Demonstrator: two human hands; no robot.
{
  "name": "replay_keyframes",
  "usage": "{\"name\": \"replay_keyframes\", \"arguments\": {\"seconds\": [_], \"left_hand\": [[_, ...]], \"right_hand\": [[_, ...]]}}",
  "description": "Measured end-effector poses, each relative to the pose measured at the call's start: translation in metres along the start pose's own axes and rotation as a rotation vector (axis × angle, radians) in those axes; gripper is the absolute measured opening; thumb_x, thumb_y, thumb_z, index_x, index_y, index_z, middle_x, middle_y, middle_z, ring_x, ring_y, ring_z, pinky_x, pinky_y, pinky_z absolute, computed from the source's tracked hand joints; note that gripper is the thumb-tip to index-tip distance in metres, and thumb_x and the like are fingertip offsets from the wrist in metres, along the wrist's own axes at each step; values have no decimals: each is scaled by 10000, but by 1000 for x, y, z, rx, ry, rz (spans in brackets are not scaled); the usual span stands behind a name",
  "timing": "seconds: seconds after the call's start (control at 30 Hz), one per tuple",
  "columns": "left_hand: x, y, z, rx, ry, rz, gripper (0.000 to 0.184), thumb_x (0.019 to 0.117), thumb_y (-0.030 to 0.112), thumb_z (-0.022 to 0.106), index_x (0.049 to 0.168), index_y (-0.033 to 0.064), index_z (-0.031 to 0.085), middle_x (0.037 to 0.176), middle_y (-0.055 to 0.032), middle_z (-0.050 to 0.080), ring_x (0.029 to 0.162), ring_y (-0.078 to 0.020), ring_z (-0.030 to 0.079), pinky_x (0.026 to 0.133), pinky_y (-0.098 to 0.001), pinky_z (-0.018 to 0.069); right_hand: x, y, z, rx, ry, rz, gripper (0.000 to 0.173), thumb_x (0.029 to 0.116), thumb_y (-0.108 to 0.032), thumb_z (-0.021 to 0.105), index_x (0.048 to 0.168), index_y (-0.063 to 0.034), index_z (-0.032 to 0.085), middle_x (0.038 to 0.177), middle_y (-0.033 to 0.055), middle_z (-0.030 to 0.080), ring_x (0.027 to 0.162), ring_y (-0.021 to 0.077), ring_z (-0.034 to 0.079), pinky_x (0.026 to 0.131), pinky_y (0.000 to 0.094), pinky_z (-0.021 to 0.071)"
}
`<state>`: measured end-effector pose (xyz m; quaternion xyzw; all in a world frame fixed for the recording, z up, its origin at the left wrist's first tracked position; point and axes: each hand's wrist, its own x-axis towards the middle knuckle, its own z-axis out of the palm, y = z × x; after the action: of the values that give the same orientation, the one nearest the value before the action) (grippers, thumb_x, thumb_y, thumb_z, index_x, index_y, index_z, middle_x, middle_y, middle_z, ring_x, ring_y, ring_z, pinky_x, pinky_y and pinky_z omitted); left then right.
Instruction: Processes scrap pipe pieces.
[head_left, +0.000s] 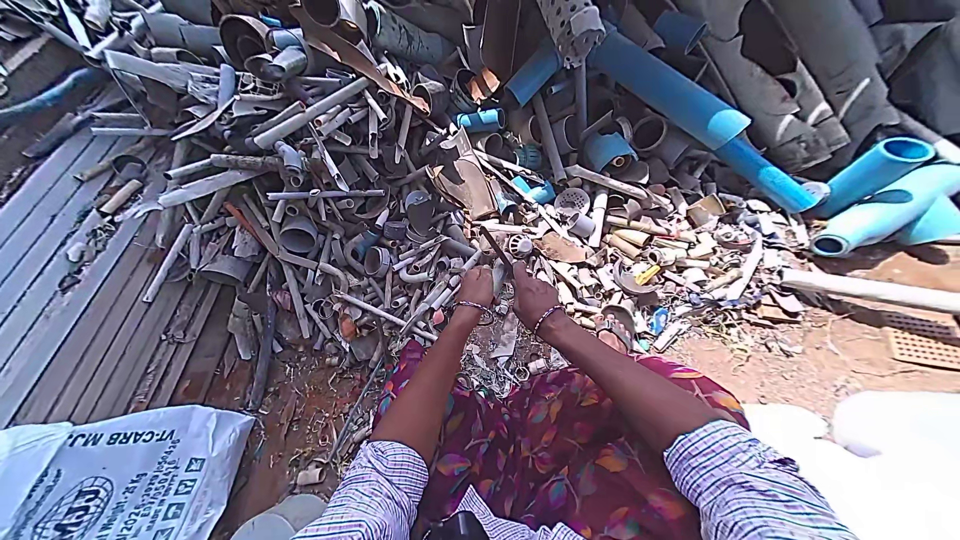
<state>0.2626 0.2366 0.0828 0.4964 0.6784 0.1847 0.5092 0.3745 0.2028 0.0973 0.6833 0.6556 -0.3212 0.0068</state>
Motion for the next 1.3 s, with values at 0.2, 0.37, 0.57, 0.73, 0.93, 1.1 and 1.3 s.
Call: {"name": "replay_keyframes", "arguments": {"seconds": [0.2, 0.37, 0.57, 0.73, 0.93, 1.1, 1.3], "left_hand": [[2, -2, 1, 33, 9, 25, 479, 1148, 254, 246, 1211, -65, 598, 959, -212, 606, 783, -284, 564, 761, -462, 483], [4, -1, -3, -11, 11, 28, 462, 1149, 233, 236, 1229, -59, 585, 909, -174, 590, 724, -242, 540, 714, -422, 479], [0, 3, 0, 26, 11, 10, 474, 1151, 257, 235, 1207, -47, 594, 860, -145, 575, 676, -216, 519, 670, -391, 468], [3, -2, 2, 17, 5, -3, 493, 1152, 283, 220, 1198, -41, 589, 815, -125, 580, 628, -193, 517, 636, -365, 467], [6, -4, -2, 0, 18, 17, 474, 1147, 242, 232, 1190, -60, 595, 896, -175, 597, 713, -248, 553, 704, -432, 487], [7, -1, 0, 10, 12, 18, 468, 1150, 255, 232, 1176, -45, 590, 822, -126, 554, 643, -201, 501, 645, -373, 462], [9, -4, 3, -11, 10, 33, 481, 1150, 277, 232, 1181, -43, 589, 814, -127, 573, 604, -193, 526, 606, -364, 479]], "right_hand": [[2, 2, 0, 2, -12, 35, 504, 1081, -105, 465, 1545, -17, 289, 1081, 302, 681, 1086, 485, 668, 925, 595, 505], [-6, -7, -1, -72, -34, -36, 505, 1072, -75, 427, 1557, -26, 293, 1083, 285, 687, 1078, 471, 672, 920, 583, 499], [-2, -3, -1, -48, -18, -18, 515, 1077, -84, 437, 1563, -19, 282, 1080, 292, 682, 1068, 475, 671, 909, 590, 502], [8, 6, 2, 4, 7, 53, 481, 1079, -105, 468, 1528, -22, 318, 1073, 303, 681, 1060, 495, 671, 896, 604, 512], [1, -2, 4, -49, -18, -15, 516, 1065, -76, 458, 1553, -21, 301, 1071, 292, 688, 1064, 481, 675, 906, 591, 507], [-4, -4, 0, -73, -19, -44, 509, 1071, -74, 434, 1558, -17, 297, 1069, 281, 689, 1063, 470, 676, 908, 578, 506], [7, 5, -1, -52, -1, 18, 497, 1066, -72, 470, 1531, -20, 303, 1066, 290, 686, 1058, 481, 678, 893, 597, 513]]}}
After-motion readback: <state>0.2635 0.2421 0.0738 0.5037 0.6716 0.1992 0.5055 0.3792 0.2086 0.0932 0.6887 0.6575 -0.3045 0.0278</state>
